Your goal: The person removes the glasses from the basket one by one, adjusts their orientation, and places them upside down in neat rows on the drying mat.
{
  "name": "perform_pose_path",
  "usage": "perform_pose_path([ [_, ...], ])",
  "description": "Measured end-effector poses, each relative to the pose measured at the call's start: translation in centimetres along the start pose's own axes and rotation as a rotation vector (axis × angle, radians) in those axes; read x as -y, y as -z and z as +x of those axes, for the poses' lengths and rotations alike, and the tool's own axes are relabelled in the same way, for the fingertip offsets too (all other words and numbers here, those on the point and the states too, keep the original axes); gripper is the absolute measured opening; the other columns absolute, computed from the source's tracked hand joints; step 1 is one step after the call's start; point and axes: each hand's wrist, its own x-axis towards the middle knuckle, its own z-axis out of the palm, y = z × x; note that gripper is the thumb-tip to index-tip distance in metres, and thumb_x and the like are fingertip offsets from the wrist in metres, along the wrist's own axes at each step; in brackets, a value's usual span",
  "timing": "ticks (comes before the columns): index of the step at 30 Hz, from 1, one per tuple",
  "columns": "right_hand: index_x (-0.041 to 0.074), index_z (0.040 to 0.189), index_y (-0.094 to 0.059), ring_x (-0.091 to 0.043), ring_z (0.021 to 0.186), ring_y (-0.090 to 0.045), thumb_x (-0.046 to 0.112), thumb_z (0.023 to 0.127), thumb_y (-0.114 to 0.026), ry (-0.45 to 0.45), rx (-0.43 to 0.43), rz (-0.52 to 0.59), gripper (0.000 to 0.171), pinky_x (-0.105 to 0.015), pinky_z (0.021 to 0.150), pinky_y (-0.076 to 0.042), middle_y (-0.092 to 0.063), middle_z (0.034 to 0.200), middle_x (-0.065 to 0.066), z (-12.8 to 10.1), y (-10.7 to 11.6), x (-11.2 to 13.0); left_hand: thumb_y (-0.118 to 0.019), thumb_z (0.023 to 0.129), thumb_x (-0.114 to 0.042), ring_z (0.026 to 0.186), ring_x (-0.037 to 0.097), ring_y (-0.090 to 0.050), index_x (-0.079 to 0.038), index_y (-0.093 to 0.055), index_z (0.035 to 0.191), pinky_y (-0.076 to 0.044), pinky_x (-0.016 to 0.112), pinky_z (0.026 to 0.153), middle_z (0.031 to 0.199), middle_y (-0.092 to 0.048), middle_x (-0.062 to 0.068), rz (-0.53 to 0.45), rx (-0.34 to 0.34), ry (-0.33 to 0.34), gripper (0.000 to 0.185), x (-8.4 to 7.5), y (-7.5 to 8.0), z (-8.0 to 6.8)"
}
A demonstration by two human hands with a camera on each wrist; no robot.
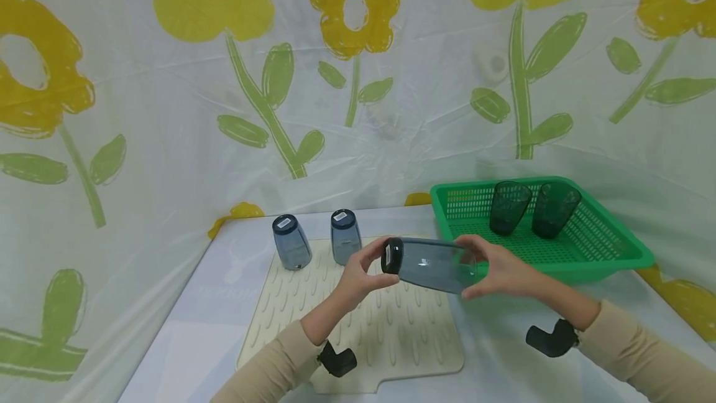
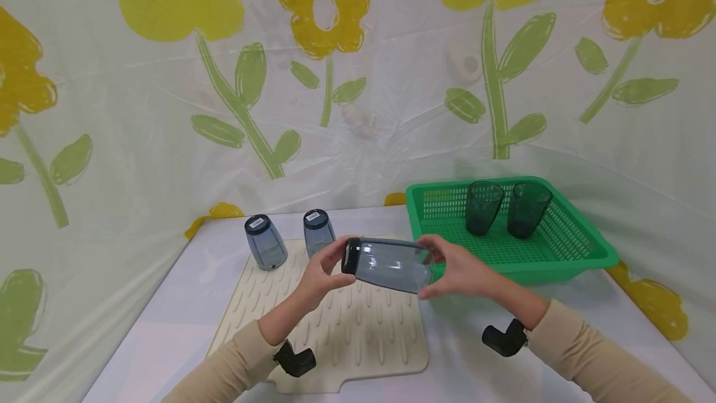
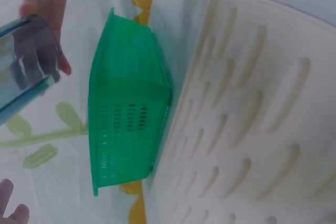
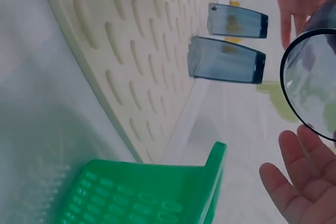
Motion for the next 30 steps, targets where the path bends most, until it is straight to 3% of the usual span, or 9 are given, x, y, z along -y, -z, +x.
perform_pose_path([
  [10,-0.009,0.13,-0.036,-0.029,0.102,-0.051,0.027,0.066,-0.082,-0.038,0.099,0.008,0.086,-0.036,0.082,-0.047,-0.046,0.125,-0.023,0.6,-0.6,-0.6,-0.077,0.063,-0.052,0.13,0.027,-0.037,0.003,-0.044,0.132,-0.034,0.049,0.101,0.136,-0.044,0.02,-0.063,-0.094,0.023,0.094,-0.9,-0.9,1.1],
  [19,-0.01,0.127,-0.039,-0.035,0.107,-0.047,0.029,0.064,-0.083,-0.037,0.089,-0.011,0.086,-0.049,0.085,-0.044,-0.047,0.123,-0.024,1.2,-2.1,0.0,-0.076,0.065,-0.053,0.109,0.008,-0.052,-0.001,-0.054,0.123,-0.034,0.045,0.099,0.118,-0.06,0.008,-0.076,-0.18,-0.062,0.081,-2.0,-2.4,2.4],
  [25,-0.008,0.129,-0.041,-0.041,0.114,-0.036,0.033,0.064,-0.082,-0.038,0.071,-0.112,0.086,-0.054,0.087,-0.038,-0.043,0.129,-0.027,1.3,-2.0,0.1,-0.075,0.066,-0.052,0.108,0.013,-0.055,-0.006,-0.056,0.124,-0.046,0.031,0.086,0.117,-0.06,0.014,-0.016,-0.201,-0.041,0.076,-2.4,-2.8,3.2],
  [30,-0.003,0.13,-0.043,-0.042,0.118,-0.034,0.038,0.066,-0.08,-0.055,0.091,-0.151,0.084,-0.057,0.089,-0.035,-0.043,0.13,-0.023,1.3,-0.2,-0.2,-0.075,0.07,-0.045,0.109,0.024,-0.054,-0.009,-0.056,0.125,-0.052,0.028,0.073,0.117,-0.06,0.015,0.048,-0.21,-0.002,0.067,-2.4,-2.7,3.9],
])
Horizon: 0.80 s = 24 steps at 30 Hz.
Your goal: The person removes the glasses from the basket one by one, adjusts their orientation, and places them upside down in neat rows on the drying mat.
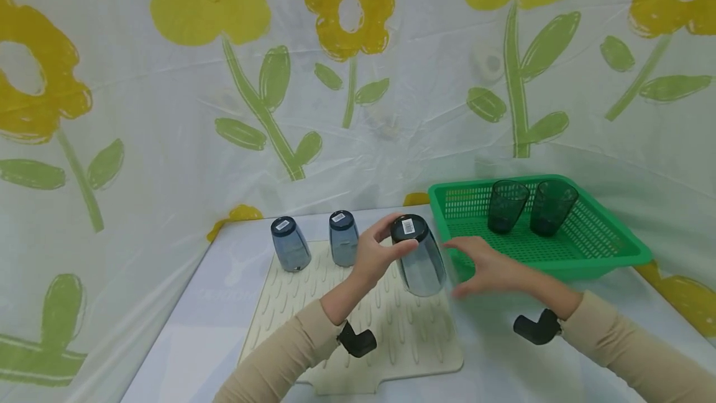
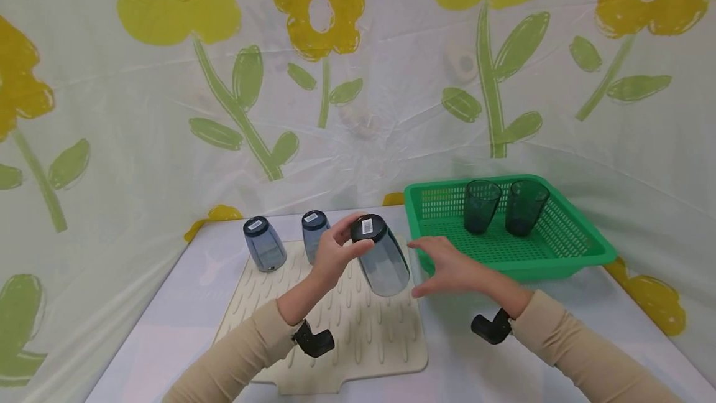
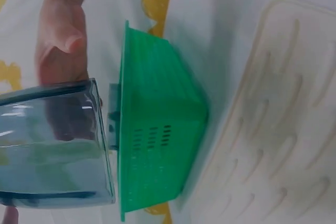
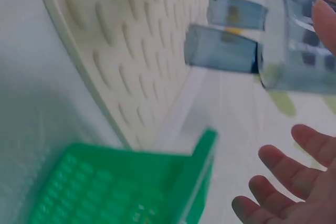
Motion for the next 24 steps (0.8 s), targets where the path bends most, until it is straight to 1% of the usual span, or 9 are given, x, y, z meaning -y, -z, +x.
perform_pose_path([
  [3,-0.002,0.13,-0.043,-0.043,0.12,-0.033,0.04,0.068,-0.078,-0.022,0.008,-0.024,0.082,-0.058,0.089,-0.035,-0.042,0.132,-0.023,-0.1,1.4,-0.8,-0.074,0.074,-0.036,0.11,0.028,-0.053,-0.012,-0.057,0.125,-0.053,0.033,0.074,0.119,-0.06,0.013,0.053,-0.004,0.029,0.059,0.2,0.0,0.5],
  [5,-0.002,0.13,-0.043,-0.045,0.121,-0.031,0.04,0.07,-0.076,-0.035,0.013,-0.041,0.08,-0.06,0.089,-0.034,-0.041,0.132,-0.024,-0.1,2.5,-1.5,-0.074,0.075,-0.032,0.112,0.028,-0.051,-0.014,-0.057,0.125,-0.05,0.038,0.081,0.121,-0.059,0.011,0.094,-0.008,0.041,0.056,0.3,0.0,0.9],
  [8,-0.002,0.131,-0.042,-0.048,0.122,-0.028,0.037,0.073,-0.075,-0.067,0.024,-0.053,0.077,-0.061,0.088,-0.034,-0.04,0.134,-0.025,-0.2,4.0,-2.6,-0.074,0.075,-0.03,0.112,0.025,-0.052,-0.014,-0.056,0.125,-0.045,0.045,0.089,0.121,-0.06,0.008,0.152,-0.019,0.054,0.056,0.7,0.1,1.6],
  [10,-0.003,0.131,-0.042,-0.049,0.123,-0.027,0.037,0.074,-0.074,-0.082,0.028,-0.072,0.077,-0.062,0.089,-0.033,-0.038,0.134,-0.027,-0.1,5.1,-3.3,-0.074,0.074,-0.029,0.111,0.023,-0.053,-0.013,-0.056,0.126,-0.041,0.046,0.092,0.12,-0.06,0.007,0.174,-0.032,0.059,0.058,1.0,0.1,2.1],
  [13,-0.005,0.132,-0.04,-0.052,0.123,-0.024,0.038,0.075,-0.073,-0.107,0.026,-0.1,0.079,-0.066,0.09,-0.03,-0.036,0.135,-0.03,0.2,6.8,-4.2,-0.075,0.074,-0.029,0.107,0.021,-0.054,-0.014,-0.055,0.128,-0.044,0.04,0.089,0.12,-0.06,0.007,0.185,-0.046,0.08,0.06,1.4,0.1,2.9],
  [16,-0.007,0.132,-0.038,-0.054,0.122,-0.025,0.038,0.076,-0.072,-0.138,0.028,-0.131,0.08,-0.066,0.09,-0.03,-0.033,0.134,-0.034,0.7,8.2,-5.2,-0.075,0.073,-0.031,0.105,0.02,-0.054,-0.018,-0.054,0.129,-0.048,0.032,0.08,0.12,-0.06,0.007,0.202,-0.059,0.115,0.061,1.9,0.1,3.5],
  [18,-0.009,0.133,-0.036,-0.054,0.121,-0.026,0.037,0.077,-0.071,-0.16,0.033,-0.136,0.079,-0.065,0.089,-0.031,-0.031,0.135,-0.036,1.0,9.1,-6.0,-0.075,0.073,-0.032,0.105,0.022,-0.053,-0.018,-0.054,0.129,-0.05,0.031,0.075,0.119,-0.06,0.008,0.211,-0.065,0.127,0.061,2.4,0.2,4.0],
  [22,-0.011,0.134,-0.031,-0.054,0.121,-0.027,0.035,0.08,-0.068,-0.21,0.043,-0.13,0.079,-0.064,0.089,-0.033,-0.028,0.135,-0.038,1.5,10.4,-7.7,-0.075,0.073,-0.034,0.109,0.022,-0.052,-0.018,-0.055,0.128,-0.05,0.031,0.077,0.119,-0.059,0.008,0.245,-0.091,0.147,0.06,3.5,0.2,4.8],
  [24,-0.013,0.135,-0.028,-0.055,0.12,-0.027,0.035,0.082,-0.066,-0.24,0.044,-0.112,0.081,-0.063,0.088,-0.033,-0.026,0.135,-0.039,1.8,10.8,-8.5,-0.075,0.073,-0.033,0.111,0.022,-0.052,-0.017,-0.055,0.127,-0.05,0.033,0.078,0.12,-0.059,0.008,0.242,-0.106,0.154,0.06,4.0,0.1,5.2],
])
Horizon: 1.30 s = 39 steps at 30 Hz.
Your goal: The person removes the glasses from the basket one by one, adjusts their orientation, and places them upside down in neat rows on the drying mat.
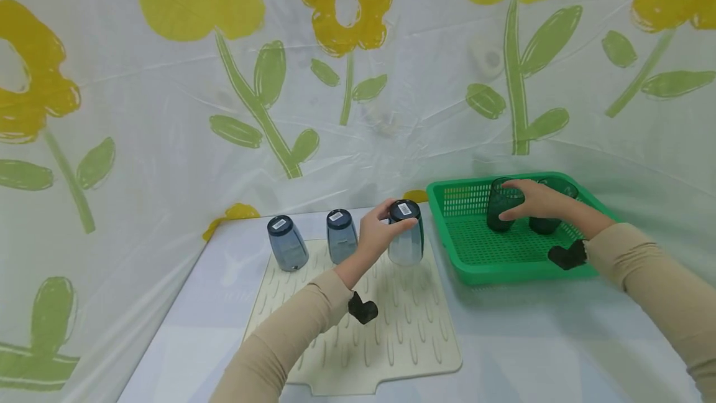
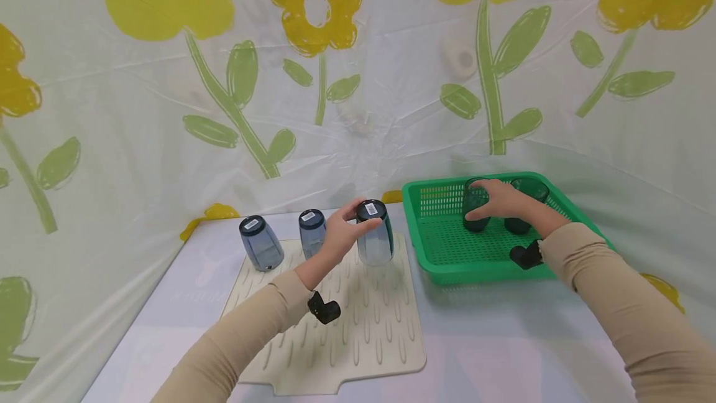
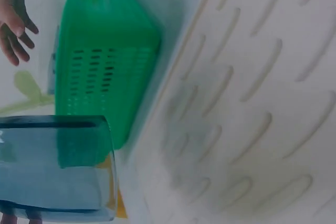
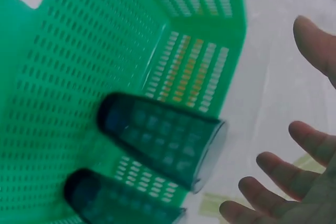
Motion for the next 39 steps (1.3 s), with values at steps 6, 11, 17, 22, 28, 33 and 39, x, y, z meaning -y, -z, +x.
perform_pose_path([
  [6,-0.013,0.14,-0.014,-0.056,0.122,-0.02,0.041,0.087,-0.058,-0.142,0.032,0.158,0.086,-0.065,0.091,-0.03,-0.013,0.138,-0.04,1.1,0.6,-2.0,-0.077,0.073,-0.028,0.113,0.022,-0.052,-0.016,-0.057,0.125,-0.051,0.032,0.08,0.121,-0.058,0.007,-0.046,-0.052,0.011,0.057,1.4,-0.7,0.9],
  [11,-0.009,0.142,-0.001,-0.056,0.125,-0.013,0.042,0.091,-0.051,-0.217,-0.002,0.32,0.088,-0.065,0.096,-0.024,-0.003,0.14,-0.041,2.0,0.5,-3.4,-0.077,0.073,-0.026,0.112,0.021,-0.053,-0.016,-0.059,0.122,-0.051,0.031,0.081,0.12,-0.059,0.007,-0.067,-0.089,0.008,0.053,2.5,-1.1,1.4],
  [17,-0.005,0.141,0.014,-0.057,0.127,-0.006,0.044,0.091,-0.048,-0.273,-0.075,0.41,0.094,-0.066,0.098,-0.019,0.006,0.14,-0.042,2.5,-0.6,-4.1,-0.076,0.074,-0.027,0.111,0.02,-0.054,-0.015,-0.057,0.125,-0.048,0.034,0.086,0.122,-0.059,0.006,-0.023,-0.121,0.02,0.055,3.5,-1.7,1.7],
  [22,-0.003,0.14,0.021,-0.057,0.128,0.0,0.043,0.091,-0.048,-0.313,-0.124,0.483,0.096,-0.066,0.099,-0.016,0.014,0.141,-0.039,2.6,-2.0,-4.3,-0.076,0.074,-0.028,0.111,0.02,-0.054,-0.016,-0.057,0.125,-0.05,0.032,0.082,0.12,-0.06,0.006,-0.028,-0.145,0.04,0.055,4.3,-2.0,1.9],
  [28,-0.003,0.137,0.027,-0.055,0.129,0.002,0.04,0.092,-0.048,-0.346,-0.148,0.57,0.097,-0.064,0.102,-0.016,0.024,0.141,-0.035,3.4,-3.5,-4.7,-0.076,0.074,-0.024,0.112,0.021,-0.054,-0.014,-0.057,0.125,-0.05,0.033,0.083,0.12,-0.06,0.007,-0.044,-0.186,0.038,0.055,5.1,-2.1,2.0],
  [33,0.001,0.137,0.03,-0.053,0.131,0.006,0.036,0.091,-0.05,-0.368,-0.25,0.664,0.098,-0.064,0.102,-0.015,0.027,0.141,-0.031,4.5,-4.9,-5.0,-0.075,0.076,-0.024,0.111,0.022,-0.055,-0.011,-0.057,0.123,-0.048,0.036,0.087,0.119,-0.061,0.009,-0.036,-0.197,0.013,0.052,5.6,-2.0,2.0],
  [39,0.011,0.141,0.025,-0.044,0.136,0.006,0.05,0.079,-0.063,-0.43,-0.425,0.807,0.114,-0.062,0.103,-0.017,0.022,0.148,-0.021,6.0,-6.4,-6.6,-0.072,0.078,-0.026,0.116,0.026,-0.051,-0.009,-0.053,0.128,-0.046,0.039,0.091,0.127,-0.055,0.01,-0.046,-0.2,0.047,0.055,6.0,-1.9,2.0],
])
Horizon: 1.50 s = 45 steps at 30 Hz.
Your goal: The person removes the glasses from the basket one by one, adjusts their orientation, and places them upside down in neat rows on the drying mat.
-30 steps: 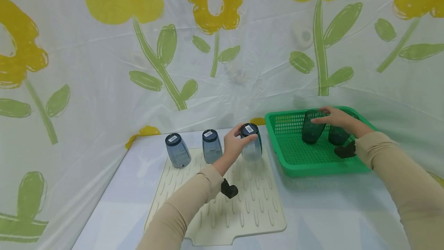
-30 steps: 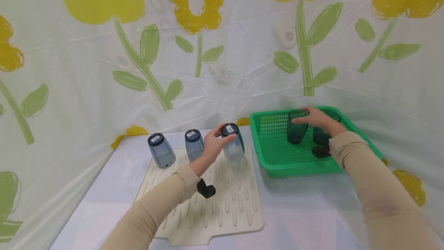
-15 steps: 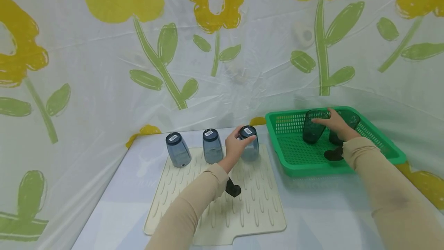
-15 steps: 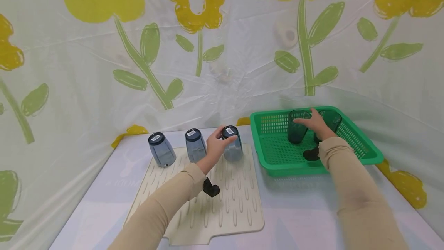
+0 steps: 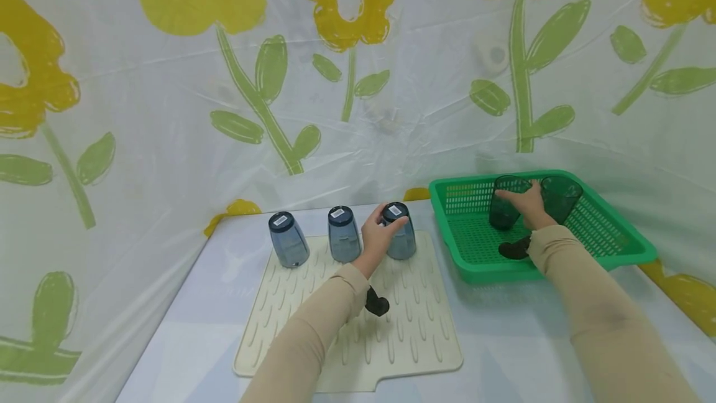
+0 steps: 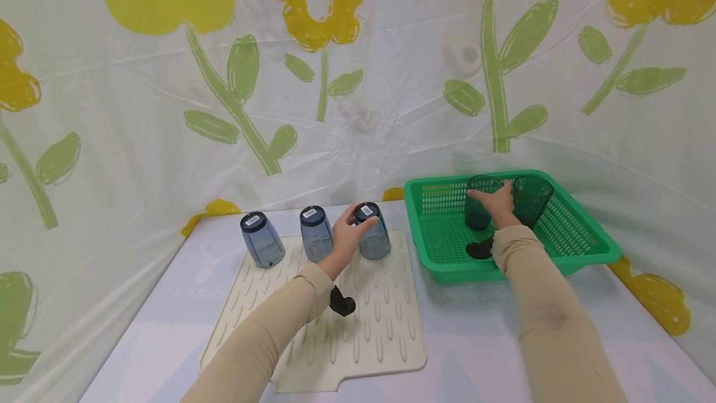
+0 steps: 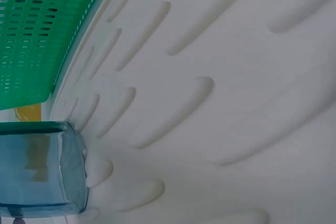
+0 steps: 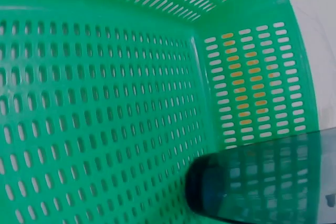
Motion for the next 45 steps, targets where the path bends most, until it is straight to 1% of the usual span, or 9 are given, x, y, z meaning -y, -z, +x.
perform_pose_path([
  [2,0.012,0.142,0.024,-0.042,0.137,0.005,0.051,0.079,-0.063,-0.019,-0.032,0.016,0.114,-0.061,0.104,-0.017,0.021,0.149,-0.02,0.1,-0.1,0.0,-0.071,0.079,-0.028,0.116,0.027,-0.05,-0.012,-0.052,0.128,-0.046,0.039,0.09,0.128,-0.053,0.009,0.0,0.012,0.015,0.055,0.1,0.0,0.0],
  [7,0.008,0.142,0.024,-0.046,0.135,0.004,0.04,0.086,-0.056,-0.046,-0.061,0.005,0.103,-0.059,0.105,-0.016,0.019,0.148,-0.025,-1.1,-0.5,0.9,-0.069,0.081,-0.029,0.117,0.028,-0.046,-0.015,-0.048,0.131,-0.046,0.041,0.089,0.129,-0.05,0.009,-0.025,0.052,0.055,0.056,0.2,0.2,-0.1],
  [9,0.008,0.142,0.022,-0.045,0.136,0.002,0.039,0.087,-0.054,-0.053,-0.077,-0.003,0.099,-0.058,0.106,-0.017,0.017,0.148,-0.025,-1.4,-0.8,1.1,-0.069,0.082,-0.028,0.117,0.028,-0.045,-0.015,-0.047,0.132,-0.045,0.041,0.089,0.13,-0.05,0.008,-0.034,0.055,0.062,0.056,0.2,0.1,-0.2],
  [17,0.008,0.143,0.018,-0.046,0.135,-0.005,0.037,0.087,-0.056,-0.045,-0.147,-0.082,0.098,-0.057,0.105,-0.02,0.01,0.149,-0.026,-2.4,-1.8,1.7,-0.07,0.081,-0.03,0.119,0.03,-0.045,-0.013,-0.045,0.134,-0.042,0.043,0.094,0.135,-0.048,0.008,-0.024,0.017,0.033,0.061,0.7,-0.6,-0.1],
  [24,0.005,0.143,0.016,-0.046,0.135,-0.007,0.037,0.087,-0.056,-0.034,-0.168,-0.101,0.097,-0.056,0.105,-0.021,0.007,0.149,-0.028,-2.0,-2.0,1.6,-0.067,0.083,-0.031,0.126,0.031,-0.04,-0.014,-0.037,0.14,-0.037,0.046,0.1,0.141,-0.04,0.011,0.051,0.063,0.023,0.067,0.5,-0.7,-0.3],
  [31,0.005,0.143,0.014,-0.046,0.134,-0.008,0.039,0.087,-0.056,-0.033,-0.158,-0.101,0.097,-0.056,0.105,-0.022,0.008,0.149,-0.027,-1.7,-1.9,1.5,-0.065,0.084,-0.031,0.127,0.031,-0.039,-0.013,-0.032,0.143,-0.036,0.045,0.101,0.143,-0.037,0.012,0.092,0.087,0.007,0.07,0.3,-0.4,-0.4],
  [36,0.003,0.143,0.013,-0.047,0.133,-0.01,0.038,0.087,-0.055,-0.024,-0.148,-0.125,0.095,-0.056,0.104,-0.023,0.005,0.147,-0.03,-1.6,-1.6,1.5,-0.065,0.084,-0.031,0.13,0.029,-0.035,-0.011,-0.029,0.144,-0.033,0.044,0.104,0.145,-0.035,0.011,0.099,0.106,0.007,0.072,0.3,-0.5,-0.4],
  [40,0.002,0.143,0.014,-0.048,0.134,-0.007,0.038,0.087,-0.055,-0.015,-0.122,-0.121,0.096,-0.057,0.105,-0.021,0.005,0.147,-0.032,-1.7,-1.5,1.7,-0.066,0.084,-0.032,0.132,0.029,-0.032,-0.012,-0.027,0.144,-0.031,0.044,0.105,0.145,-0.034,0.011,0.103,0.122,0.004,0.075,0.5,-0.4,-0.4],
  [45,0.001,0.143,0.015,-0.048,0.134,0.0,0.039,0.088,-0.054,-0.001,-0.056,-0.077,0.096,-0.058,0.105,-0.019,0.012,0.147,-0.03,-2.4,-1.7,2.7,-0.067,0.083,-0.032,0.133,0.029,-0.03,-0.01,-0.025,0.145,-0.03,0.045,0.106,0.144,-0.034,0.012,0.086,0.136,0.008,0.077,0.7,-0.1,-0.4],
])
